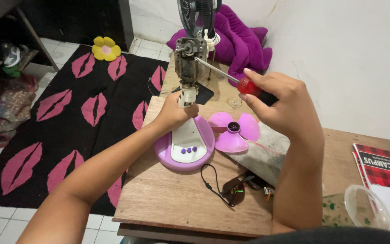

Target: The person disassembles a small pink table fan using a screwdriver, wipes the motor housing with a cloth, and reassembles the unit. They remove the fan blade, unscrew the motor cover, clean internal parts, and then reattach the components.

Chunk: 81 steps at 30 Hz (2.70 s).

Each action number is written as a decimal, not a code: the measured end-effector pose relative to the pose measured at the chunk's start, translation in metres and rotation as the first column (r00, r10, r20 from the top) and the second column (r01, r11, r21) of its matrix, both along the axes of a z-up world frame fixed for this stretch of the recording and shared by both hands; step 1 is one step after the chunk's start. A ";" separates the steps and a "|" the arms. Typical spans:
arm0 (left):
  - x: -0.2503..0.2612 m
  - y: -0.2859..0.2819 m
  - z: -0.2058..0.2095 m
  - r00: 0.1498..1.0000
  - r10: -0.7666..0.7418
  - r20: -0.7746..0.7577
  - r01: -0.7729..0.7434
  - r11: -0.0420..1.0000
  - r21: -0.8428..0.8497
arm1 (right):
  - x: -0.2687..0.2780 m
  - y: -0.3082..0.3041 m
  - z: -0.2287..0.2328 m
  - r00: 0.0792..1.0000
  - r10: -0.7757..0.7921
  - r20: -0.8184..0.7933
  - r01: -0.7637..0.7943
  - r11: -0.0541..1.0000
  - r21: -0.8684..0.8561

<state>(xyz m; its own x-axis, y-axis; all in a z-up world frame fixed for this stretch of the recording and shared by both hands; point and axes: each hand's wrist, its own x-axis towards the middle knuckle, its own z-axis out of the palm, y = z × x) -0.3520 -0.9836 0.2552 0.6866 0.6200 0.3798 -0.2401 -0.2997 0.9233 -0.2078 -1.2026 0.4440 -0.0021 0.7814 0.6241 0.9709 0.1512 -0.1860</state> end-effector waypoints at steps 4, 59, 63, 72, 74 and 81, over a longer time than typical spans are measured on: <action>0.000 0.000 -0.001 1.000 -0.007 0.021 0.007 1.000 0.029 | 0.003 0.003 -0.003 0.999 0.044 0.031 -0.044 0.999 0.013; -0.038 -0.041 0.030 0.996 0.067 -0.060 -0.050 0.969 0.242 | -0.003 -0.006 0.000 0.995 0.069 0.075 -0.057 0.987 -0.148; -0.040 -0.049 0.034 0.990 0.136 -0.045 -0.117 0.948 0.296 | -0.002 -0.008 0.003 0.993 0.114 0.010 -0.112 0.983 -0.144; -0.039 -0.048 0.028 0.982 0.186 -0.026 -0.165 0.920 0.356 | -0.019 -0.009 0.003 0.989 -0.041 0.143 0.061 0.988 -0.141; -0.040 -0.049 0.027 0.981 0.193 -0.027 -0.171 0.921 0.351 | -0.024 -0.011 0.005 0.987 0.015 0.160 -0.004 0.998 -0.069; -0.039 -0.048 0.029 0.976 0.205 -0.075 -0.166 0.920 0.354 | -0.051 -0.021 0.008 0.944 -0.148 0.295 0.172 0.984 -0.057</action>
